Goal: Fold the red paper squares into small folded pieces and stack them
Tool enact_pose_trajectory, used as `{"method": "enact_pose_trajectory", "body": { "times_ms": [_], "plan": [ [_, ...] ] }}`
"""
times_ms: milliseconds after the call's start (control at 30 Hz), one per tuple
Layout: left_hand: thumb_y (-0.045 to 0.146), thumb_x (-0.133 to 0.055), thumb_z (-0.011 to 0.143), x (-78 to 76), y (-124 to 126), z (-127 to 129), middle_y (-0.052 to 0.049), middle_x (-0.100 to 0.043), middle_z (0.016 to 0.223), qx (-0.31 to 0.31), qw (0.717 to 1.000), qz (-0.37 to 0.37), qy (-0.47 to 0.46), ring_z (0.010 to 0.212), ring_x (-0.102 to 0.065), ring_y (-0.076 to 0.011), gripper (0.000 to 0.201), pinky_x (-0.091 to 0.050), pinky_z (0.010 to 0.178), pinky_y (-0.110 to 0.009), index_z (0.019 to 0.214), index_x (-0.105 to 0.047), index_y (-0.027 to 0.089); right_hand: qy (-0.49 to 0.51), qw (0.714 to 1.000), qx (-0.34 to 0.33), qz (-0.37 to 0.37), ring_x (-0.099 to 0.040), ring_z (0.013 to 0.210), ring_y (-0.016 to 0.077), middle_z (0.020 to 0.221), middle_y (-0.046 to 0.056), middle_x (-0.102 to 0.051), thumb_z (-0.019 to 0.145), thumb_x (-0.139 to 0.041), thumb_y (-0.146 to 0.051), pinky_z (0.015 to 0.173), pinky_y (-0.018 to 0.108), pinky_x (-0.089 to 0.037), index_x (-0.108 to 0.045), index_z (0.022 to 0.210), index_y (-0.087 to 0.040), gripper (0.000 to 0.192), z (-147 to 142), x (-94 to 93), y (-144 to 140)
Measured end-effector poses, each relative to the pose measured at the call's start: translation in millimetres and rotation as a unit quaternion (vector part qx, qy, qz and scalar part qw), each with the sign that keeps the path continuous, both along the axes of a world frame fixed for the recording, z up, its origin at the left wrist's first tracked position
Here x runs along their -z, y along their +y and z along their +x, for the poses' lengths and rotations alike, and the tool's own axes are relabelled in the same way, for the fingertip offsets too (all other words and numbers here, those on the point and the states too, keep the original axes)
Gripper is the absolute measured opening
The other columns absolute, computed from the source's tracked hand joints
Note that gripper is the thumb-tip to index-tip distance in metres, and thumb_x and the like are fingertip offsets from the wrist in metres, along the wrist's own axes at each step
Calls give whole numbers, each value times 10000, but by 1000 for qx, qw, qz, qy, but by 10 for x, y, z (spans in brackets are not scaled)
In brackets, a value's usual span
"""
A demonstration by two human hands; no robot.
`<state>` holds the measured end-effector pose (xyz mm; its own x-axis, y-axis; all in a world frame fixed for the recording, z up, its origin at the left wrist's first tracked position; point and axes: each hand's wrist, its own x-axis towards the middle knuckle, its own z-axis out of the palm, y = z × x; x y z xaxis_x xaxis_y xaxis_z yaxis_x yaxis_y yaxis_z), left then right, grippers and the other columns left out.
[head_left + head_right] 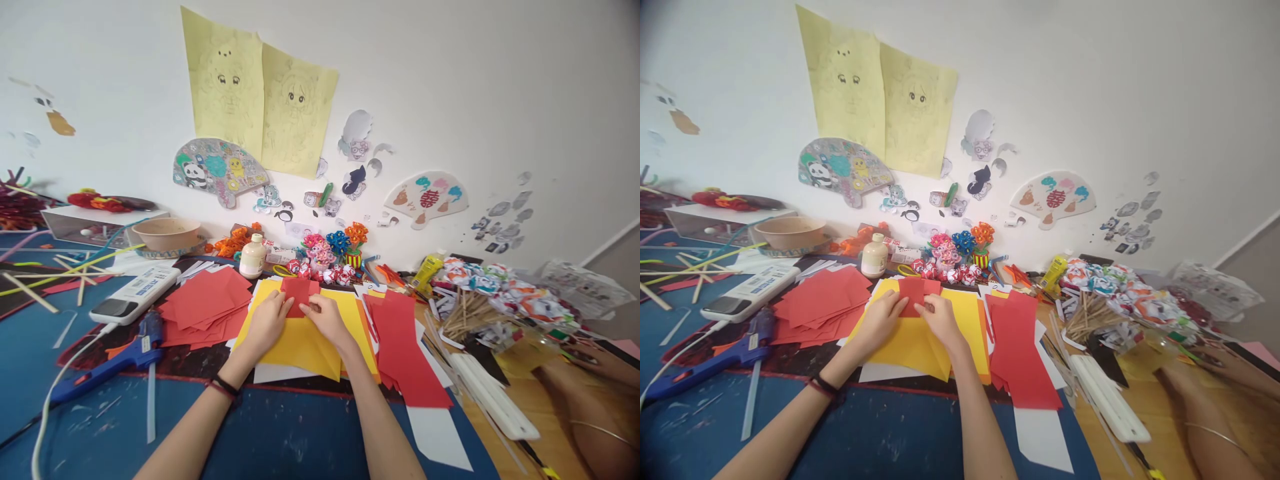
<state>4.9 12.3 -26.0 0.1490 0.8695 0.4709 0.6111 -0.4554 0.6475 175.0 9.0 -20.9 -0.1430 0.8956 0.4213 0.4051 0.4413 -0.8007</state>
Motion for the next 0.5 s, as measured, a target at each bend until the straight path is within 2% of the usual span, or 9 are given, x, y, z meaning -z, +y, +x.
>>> {"method": "enact_pose_trajectory", "body": {
  "times_ms": [200,333,500],
  "plan": [
    [316,-368,920,-17,5,-12,-30,-556,704,27,998,33,41,653,-489,-172,280,-276,585,-262,674,-441,203,-63,998,23,-4,-346,505,108,516,-34,-450,785,-633,-405,499,240,-246,-578,569,-156,334,29,81,33],
    [278,-392,903,4,31,-47,-29,-567,695,35,997,20,69,648,-494,-163,257,-271,578,-256,667,-448,194,-112,994,10,-12,-329,493,96,504,-44,-429,791,-622,-347,491,228,-235,-585,565,-148,303,31,106,37],
    [337,-433,892,11,60,-101,5,-528,623,27,997,16,68,585,-456,-139,275,-241,547,-246,661,-456,191,-151,985,56,57,-393,516,106,544,-27,-496,800,-617,-308,513,230,-250,-597,602,-159,248,23,75,35]
  ]
}}
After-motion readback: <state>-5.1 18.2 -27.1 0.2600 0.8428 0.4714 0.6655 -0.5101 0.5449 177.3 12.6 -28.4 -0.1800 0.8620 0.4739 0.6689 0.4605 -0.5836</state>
